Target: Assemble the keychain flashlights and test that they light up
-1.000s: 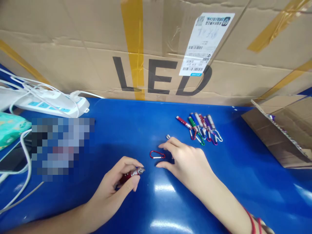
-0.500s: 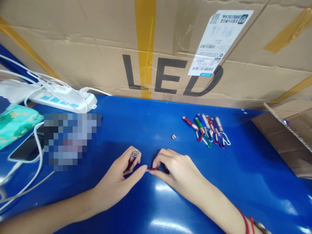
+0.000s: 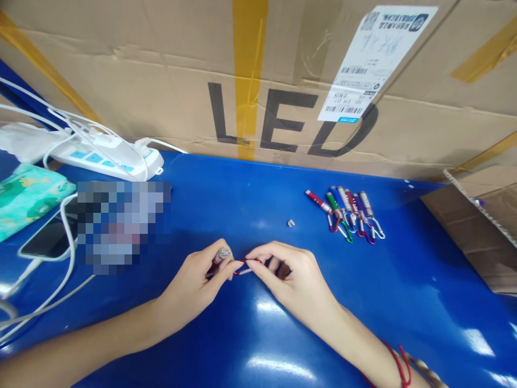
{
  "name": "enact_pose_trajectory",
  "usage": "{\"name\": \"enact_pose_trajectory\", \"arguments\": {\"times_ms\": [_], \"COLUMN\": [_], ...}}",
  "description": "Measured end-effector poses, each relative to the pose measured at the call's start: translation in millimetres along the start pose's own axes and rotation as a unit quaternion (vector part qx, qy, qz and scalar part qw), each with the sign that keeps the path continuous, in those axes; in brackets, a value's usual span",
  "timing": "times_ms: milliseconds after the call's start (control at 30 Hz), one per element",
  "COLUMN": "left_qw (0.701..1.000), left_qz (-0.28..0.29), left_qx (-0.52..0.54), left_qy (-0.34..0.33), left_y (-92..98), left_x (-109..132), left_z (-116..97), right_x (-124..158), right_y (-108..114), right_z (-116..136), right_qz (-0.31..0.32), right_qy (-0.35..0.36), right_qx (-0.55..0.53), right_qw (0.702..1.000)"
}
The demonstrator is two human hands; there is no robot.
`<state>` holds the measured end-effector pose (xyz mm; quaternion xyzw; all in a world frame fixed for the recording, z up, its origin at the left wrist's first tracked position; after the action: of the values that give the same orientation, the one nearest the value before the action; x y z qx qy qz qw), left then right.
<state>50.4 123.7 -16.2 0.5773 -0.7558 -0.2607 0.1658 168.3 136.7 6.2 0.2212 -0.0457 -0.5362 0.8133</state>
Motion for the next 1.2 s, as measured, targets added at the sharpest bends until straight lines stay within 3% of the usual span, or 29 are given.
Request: {"name": "enact_pose_trajectory", "arguments": {"times_ms": [100, 367, 500, 700, 900, 1000, 1100, 1200], "left_qw": [1.000, 1.000, 0.998, 0.991, 0.989, 0.994, 0.998, 0.997], "left_qz": [0.015, -0.004, 0.021, 0.011, 0.019, 0.009, 0.013, 0.049], "left_qx": [0.027, 0.022, 0.011, -0.063, -0.076, -0.072, -0.066, -0.061], "left_qy": [-0.004, -0.016, -0.062, -0.117, -0.123, -0.087, -0.016, -0.019], "left_y": [-3.9, 2.5, -1.4, 0.2, -2.7, -0.9, 2.0, 0.2], "left_x": [2, 0, 0, 6, 6, 5, 4, 5], "left_z": [-2, -4, -9, -15, -16, -13, -5, -8], "right_x": [1, 15, 19, 24, 23, 20, 14, 13], "right_y": [-3, -22, -29, -35, -33, -24, -9, 6], "right_z": [0, 25, 31, 39, 38, 34, 28, 26], "right_qz": [0.024, 0.115, 0.118, 0.086, 0.068, 0.048, 0.009, -0.051], "right_qy": [0.005, 0.187, 0.226, 0.293, 0.287, 0.273, 0.240, 0.220], "right_qx": [-0.010, 0.135, 0.196, 0.252, 0.238, 0.216, 0.192, 0.178], "right_qw": [1.000, 0.966, 0.947, 0.918, 0.925, 0.936, 0.952, 0.958]}}
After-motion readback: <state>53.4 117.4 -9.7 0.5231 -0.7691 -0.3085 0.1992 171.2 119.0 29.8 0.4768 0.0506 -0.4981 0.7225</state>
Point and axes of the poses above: each hand's wrist, its own x-axis away from the middle knuckle, its own y-axis out of the back of the hand, z = x × y, the point moved 9 cm from there along -x, towards the middle knuckle, and after that the axes turned 11 degrees about -x, right-handed, at the moved point
